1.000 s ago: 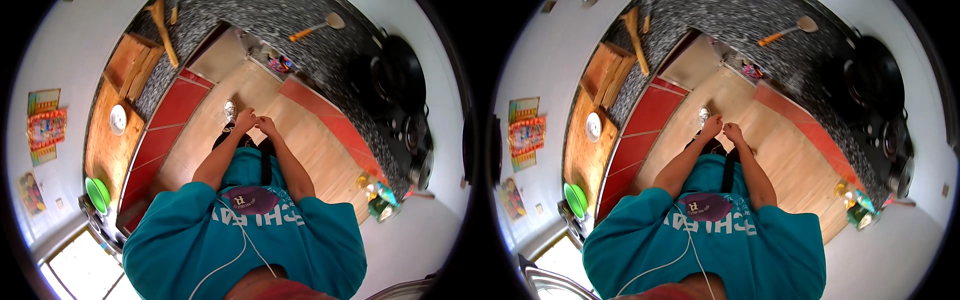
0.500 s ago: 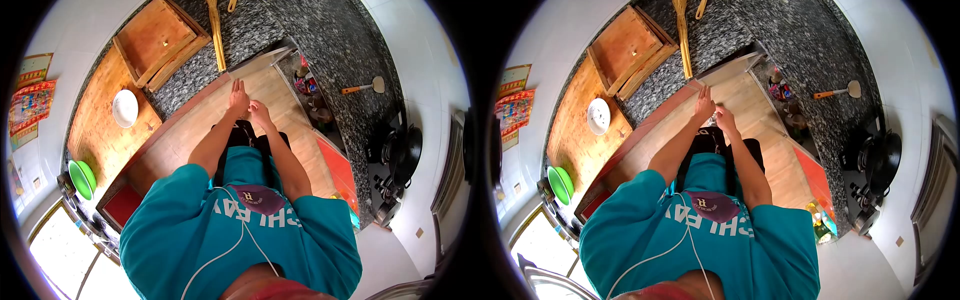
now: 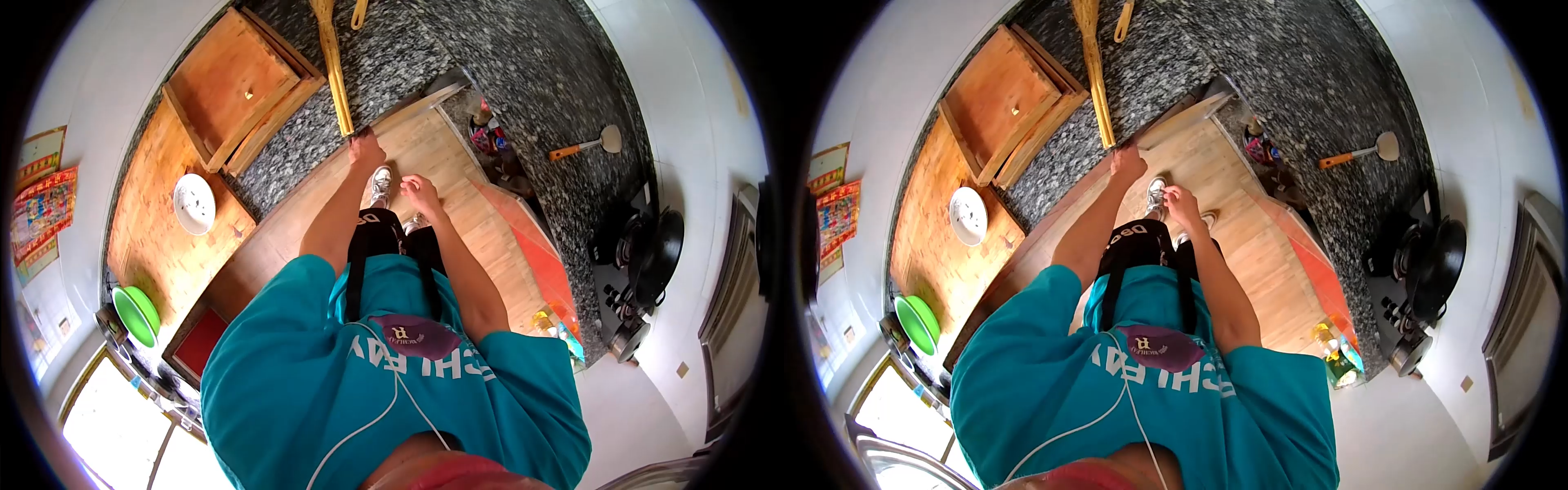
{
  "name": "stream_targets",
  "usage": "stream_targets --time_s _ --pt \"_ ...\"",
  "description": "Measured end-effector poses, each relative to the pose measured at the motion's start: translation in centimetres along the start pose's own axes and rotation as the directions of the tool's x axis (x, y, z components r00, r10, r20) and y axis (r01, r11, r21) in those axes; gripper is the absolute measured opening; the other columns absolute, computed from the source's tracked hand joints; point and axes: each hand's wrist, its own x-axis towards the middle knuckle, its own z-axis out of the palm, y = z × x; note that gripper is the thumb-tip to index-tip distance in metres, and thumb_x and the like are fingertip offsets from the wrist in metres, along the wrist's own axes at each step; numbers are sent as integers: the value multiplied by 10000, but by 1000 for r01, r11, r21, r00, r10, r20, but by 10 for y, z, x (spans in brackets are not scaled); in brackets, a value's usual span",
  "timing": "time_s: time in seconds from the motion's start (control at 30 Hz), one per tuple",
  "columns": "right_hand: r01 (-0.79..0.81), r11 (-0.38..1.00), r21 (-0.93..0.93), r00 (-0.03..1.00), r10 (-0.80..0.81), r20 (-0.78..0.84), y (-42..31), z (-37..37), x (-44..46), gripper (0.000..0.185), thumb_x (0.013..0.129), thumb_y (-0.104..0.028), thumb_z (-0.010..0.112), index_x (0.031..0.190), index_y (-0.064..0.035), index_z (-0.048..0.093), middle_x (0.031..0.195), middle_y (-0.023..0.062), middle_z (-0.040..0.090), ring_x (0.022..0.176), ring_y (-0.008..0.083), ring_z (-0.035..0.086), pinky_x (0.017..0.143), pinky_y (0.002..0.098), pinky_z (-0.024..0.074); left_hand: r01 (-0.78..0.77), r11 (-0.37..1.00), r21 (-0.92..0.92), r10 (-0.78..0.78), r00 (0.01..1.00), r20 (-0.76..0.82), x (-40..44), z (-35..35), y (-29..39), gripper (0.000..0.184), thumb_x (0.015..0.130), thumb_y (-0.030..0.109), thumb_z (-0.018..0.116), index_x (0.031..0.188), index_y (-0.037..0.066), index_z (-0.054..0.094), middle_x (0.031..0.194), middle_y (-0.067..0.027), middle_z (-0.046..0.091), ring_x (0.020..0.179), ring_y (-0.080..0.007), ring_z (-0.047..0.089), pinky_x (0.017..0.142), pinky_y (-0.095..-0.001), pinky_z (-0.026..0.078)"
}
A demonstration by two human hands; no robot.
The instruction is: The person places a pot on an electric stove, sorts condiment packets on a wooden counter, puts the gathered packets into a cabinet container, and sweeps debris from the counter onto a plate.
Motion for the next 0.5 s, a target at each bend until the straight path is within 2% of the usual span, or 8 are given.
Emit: stream_targets --time_s 0.07,0.13,0.27,0.3,0.33,0.37,0.47,0.5 --pt "-6 995 102 1000 7 -10 13 -8 -5 272 944 -157 479 1100 53 555 941 176 653 775 200 666 718 295 538 70 997 -45 -66 995 75 -7 0 9 553 701 147 631 1202 -40 490 1235 -204 512 1200 -331 450 994 -401 403" --pt "-9 993 117 1000 9 2 13 -17 -18 260 950 -160 464 1086 39 562 940 165 655 781 191 668 675 277 525 49 993 110 -52 998 24 -20 11 19 419 695 143 643 1072 -26 577 1145 -187 566 1106 -314 529 916 -371 468" --pt "-22 987 156 1000 25 -19 24 -28 -35 207 949 -118 437 1029 11 578 915 151 659 738 178 673 559 239 481 -17 998 58 2 967 256 -57 73 41 250 712 156 645 902 -3 676 1018 -198 648 938 -318 649 745 -380 549" --pt "-55 987 151 997 61 -36 28 -33 -39 199 942 -110 443 1024 12 577 889 147 659 703 180 672 529 244 474 28 1000 -10 -23 945 327 -71 81 53 289 694 182 684 912 -7 669 998 -198 651 937 -319 648 747 -390 548" --pt "-92 985 146 994 100 -51 34 -37 -44 192 936 -102 449 1019 14 576 863 142 659 668 183 671 499 248 467 -114 993 -17 111 912 394 -91 62 73 344 670 206 720 939 0 663 994 -201 649 952 -328 641 768 -401 543" --pt "-71 996 47 993 76 -95 44 -40 -47 177 926 -100 457 994 12 576 805 137 652 590 189 654 448 256 454 -124 973 -194 195 893 407 -105 61 81 414 658 218 723 1006 7 653 1038 -209 636 977 -334 628 816 -389 527" --pt "-147 988 49 979 152 -134 49 -55 -67 168 890 -90 478 918 45 574 775 157 650 603 223 655 519 304 532 -129 943 -306 255 872 417 -121 92 73 403 710 208 646 1078 41 645 1102 -203 618 991 -337 616 869 -378 501" --pt "-135 990 30 987 137 -88 52 -56 -69 168 890 -90 478 918 45 574 775 157 650 603 223 655 519 304 532 -196 922 -332 290 921 260 -123 112 59 362 755 186 559 1083 64 653 1112 -187 620 993 -341 607 891 -380 484"
